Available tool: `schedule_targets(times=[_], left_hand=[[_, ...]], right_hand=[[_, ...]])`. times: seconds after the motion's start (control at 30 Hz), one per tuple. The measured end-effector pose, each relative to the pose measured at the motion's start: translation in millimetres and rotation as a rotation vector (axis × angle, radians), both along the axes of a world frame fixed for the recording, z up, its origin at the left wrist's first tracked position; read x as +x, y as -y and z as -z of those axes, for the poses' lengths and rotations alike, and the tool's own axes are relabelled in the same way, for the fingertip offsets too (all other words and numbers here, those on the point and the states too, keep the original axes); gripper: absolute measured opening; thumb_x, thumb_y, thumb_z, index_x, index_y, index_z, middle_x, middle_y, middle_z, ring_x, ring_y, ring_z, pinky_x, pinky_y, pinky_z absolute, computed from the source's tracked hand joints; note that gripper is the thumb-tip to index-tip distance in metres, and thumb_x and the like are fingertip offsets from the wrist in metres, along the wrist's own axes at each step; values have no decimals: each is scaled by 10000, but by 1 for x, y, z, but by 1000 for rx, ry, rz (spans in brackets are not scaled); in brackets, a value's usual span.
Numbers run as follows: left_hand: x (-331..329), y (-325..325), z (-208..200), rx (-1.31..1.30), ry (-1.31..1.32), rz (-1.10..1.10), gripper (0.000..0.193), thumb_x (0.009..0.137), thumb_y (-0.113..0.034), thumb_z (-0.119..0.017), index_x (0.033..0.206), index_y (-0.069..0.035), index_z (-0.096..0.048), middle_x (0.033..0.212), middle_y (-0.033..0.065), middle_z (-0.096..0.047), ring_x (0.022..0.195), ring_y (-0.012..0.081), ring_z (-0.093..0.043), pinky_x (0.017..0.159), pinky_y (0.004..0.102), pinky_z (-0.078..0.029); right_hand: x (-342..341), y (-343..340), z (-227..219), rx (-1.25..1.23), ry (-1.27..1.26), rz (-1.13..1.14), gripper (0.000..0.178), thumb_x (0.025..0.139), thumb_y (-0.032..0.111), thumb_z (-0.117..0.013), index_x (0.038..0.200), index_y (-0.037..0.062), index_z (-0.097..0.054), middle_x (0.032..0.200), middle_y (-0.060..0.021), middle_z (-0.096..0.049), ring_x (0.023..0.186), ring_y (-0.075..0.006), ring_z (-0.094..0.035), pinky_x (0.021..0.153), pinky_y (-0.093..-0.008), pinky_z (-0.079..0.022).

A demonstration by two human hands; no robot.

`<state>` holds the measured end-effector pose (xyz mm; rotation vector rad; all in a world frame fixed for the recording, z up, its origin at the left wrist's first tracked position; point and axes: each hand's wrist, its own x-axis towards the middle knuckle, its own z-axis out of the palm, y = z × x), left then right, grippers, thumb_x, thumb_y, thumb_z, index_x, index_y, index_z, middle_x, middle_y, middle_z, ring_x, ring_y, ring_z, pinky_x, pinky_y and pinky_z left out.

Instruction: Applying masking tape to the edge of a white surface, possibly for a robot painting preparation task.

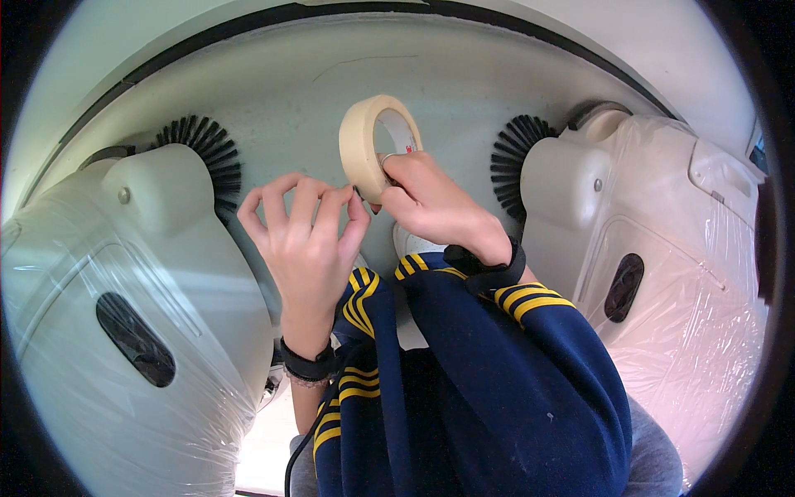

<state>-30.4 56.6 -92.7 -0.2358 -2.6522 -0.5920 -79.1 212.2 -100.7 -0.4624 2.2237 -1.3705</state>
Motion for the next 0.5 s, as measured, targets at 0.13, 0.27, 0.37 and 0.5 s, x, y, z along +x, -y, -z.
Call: schedule_targets(times=[0.13, 0.27, 0.37, 0.5], left_hand=[[-1, -1, 1, -78, 11, 3, 141, 601, -109, -690, 695, -96, -585, 780, 4, -546, 863, 207, -527, 806, 428, -359], [-1, 0, 1, -94, 7, -18, 145, 595, -103, -684, 690, -88, -576, 776, 8, -540, 859, 211, -528, 811, 433, -359], [0, 2, 1, -89, 5, -29, 146, 594, -99, -682, 689, -84, -572, 776, 9, -539, 858, 214, -527, 818, 435, -360], [1, 7, 2, -114, 29, -76, 147, 597, -95, -679, 705, -86, -580, 792, 11, -551, 858, 217, -527, 832, 429, -362]], right_hand=[[-1, 2, -5, 9, 53, 6, 233, 757, 132, -435, 705, -79, -521, 662, -283, -536, 636, -456, -518, 622, -489, -416], [1, 3, 2, -35, 72, 2, 236, 764, 130, -429, 715, -81, -522, 638, -279, -529, 616, -445, -518, 615, -481, -415], [3, 5, 9, -75, 135, -1, 238, 772, 125, -421, 713, -83, -521, 620, -279, -519, 606, -432, -520, 604, -470, -414], [3, 5, 11, -65, 127, -13, 252, 780, 128, -413, 682, -79, -517, 612, -280, -513, 602, -423, -521, 604, -470, -409]])
